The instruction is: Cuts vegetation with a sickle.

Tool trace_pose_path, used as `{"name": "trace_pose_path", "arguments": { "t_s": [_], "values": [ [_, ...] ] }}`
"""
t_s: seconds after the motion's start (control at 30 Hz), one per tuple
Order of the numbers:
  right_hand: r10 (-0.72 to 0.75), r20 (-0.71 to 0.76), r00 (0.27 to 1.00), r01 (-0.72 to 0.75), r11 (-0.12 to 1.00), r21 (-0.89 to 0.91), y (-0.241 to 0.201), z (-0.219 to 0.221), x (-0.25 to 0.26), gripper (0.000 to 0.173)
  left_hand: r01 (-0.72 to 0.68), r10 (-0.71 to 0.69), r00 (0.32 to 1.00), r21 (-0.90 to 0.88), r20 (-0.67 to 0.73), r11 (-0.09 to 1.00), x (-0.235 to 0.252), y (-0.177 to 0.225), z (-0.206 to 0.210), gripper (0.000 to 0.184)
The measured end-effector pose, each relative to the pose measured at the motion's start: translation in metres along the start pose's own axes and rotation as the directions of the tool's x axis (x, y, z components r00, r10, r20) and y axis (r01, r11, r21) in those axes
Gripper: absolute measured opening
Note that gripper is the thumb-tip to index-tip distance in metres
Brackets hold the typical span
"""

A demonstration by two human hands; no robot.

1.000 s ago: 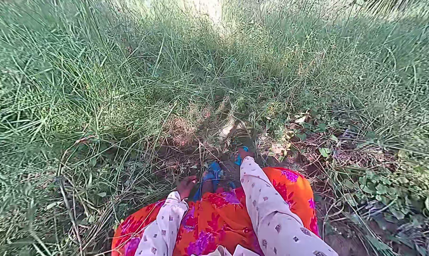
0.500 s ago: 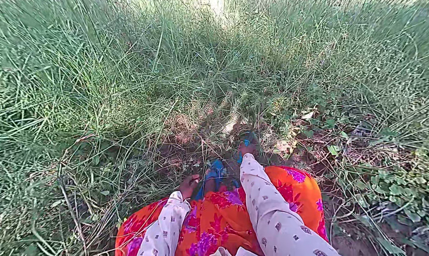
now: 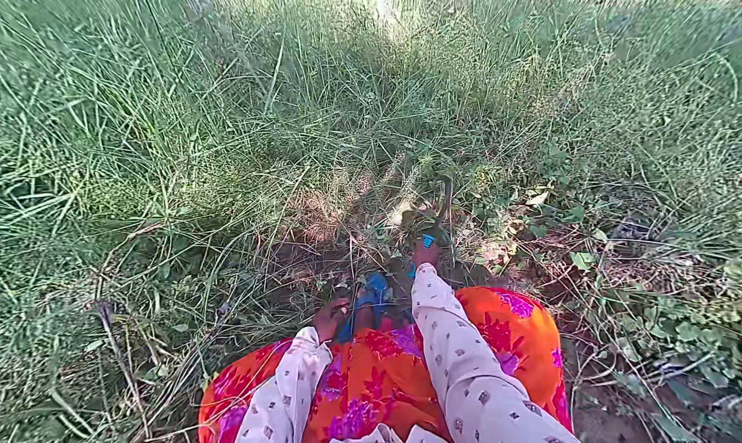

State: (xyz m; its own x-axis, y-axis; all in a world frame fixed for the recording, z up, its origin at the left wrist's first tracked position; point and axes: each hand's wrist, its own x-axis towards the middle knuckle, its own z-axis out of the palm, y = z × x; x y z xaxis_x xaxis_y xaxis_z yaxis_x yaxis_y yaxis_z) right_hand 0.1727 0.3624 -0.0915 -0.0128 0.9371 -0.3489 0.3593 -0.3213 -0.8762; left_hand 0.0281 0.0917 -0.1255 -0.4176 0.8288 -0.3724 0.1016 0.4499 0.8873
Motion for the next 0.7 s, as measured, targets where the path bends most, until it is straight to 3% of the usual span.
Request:
{"name": "trace_pose_path", "arguments": {
  "t_s": [0.1, 0.23, 0.37, 0.47, 0.53, 0.7],
  "values": [
    [0.16, 0.118, 0.98, -0.144, 0.981, -0.129, 0.014, -0.004, -0.009, 0.048, -0.017, 0.014, 0.999, -0.065, -0.045, 0.998, -0.001, 0.002, -0.002, 0.039],
    [0.199, 0.117, 0.973, -0.196, 0.98, -0.035, 0.024, 0.005, -0.023, 0.045, -0.039, 0.035, 0.997, -0.064, -0.066, 0.997, 0.001, 0.004, 0.0, 0.037],
    [0.04, 0.064, 0.997, -0.041, 0.999, 0.011, 0.004, 0.006, -0.021, 0.044, -0.018, 0.017, 1.0, -0.017, -0.018, 1.0, 0.001, 0.001, 0.0, 0.038],
    [-0.104, -0.012, 0.994, 0.103, 0.993, -0.059, -0.013, -0.007, -0.01, 0.046, -0.02, 0.02, 1.0, -0.012, -0.006, 1.0, 0.003, -0.002, 0.0, 0.038],
    [-0.12, -0.022, 0.993, 0.117, 0.988, -0.101, -0.006, -0.008, 0.0, 0.048, -0.013, 0.013, 1.0, -0.027, -0.009, 1.0, -0.001, -0.002, -0.002, 0.038],
    [0.219, 0.14, 0.966, -0.185, 0.957, -0.221, 0.028, -0.005, 0.006, 0.049, -0.022, 0.018, 0.998, -0.058, -0.061, 0.998, -0.001, 0.001, -0.004, 0.037]
  ]
}}
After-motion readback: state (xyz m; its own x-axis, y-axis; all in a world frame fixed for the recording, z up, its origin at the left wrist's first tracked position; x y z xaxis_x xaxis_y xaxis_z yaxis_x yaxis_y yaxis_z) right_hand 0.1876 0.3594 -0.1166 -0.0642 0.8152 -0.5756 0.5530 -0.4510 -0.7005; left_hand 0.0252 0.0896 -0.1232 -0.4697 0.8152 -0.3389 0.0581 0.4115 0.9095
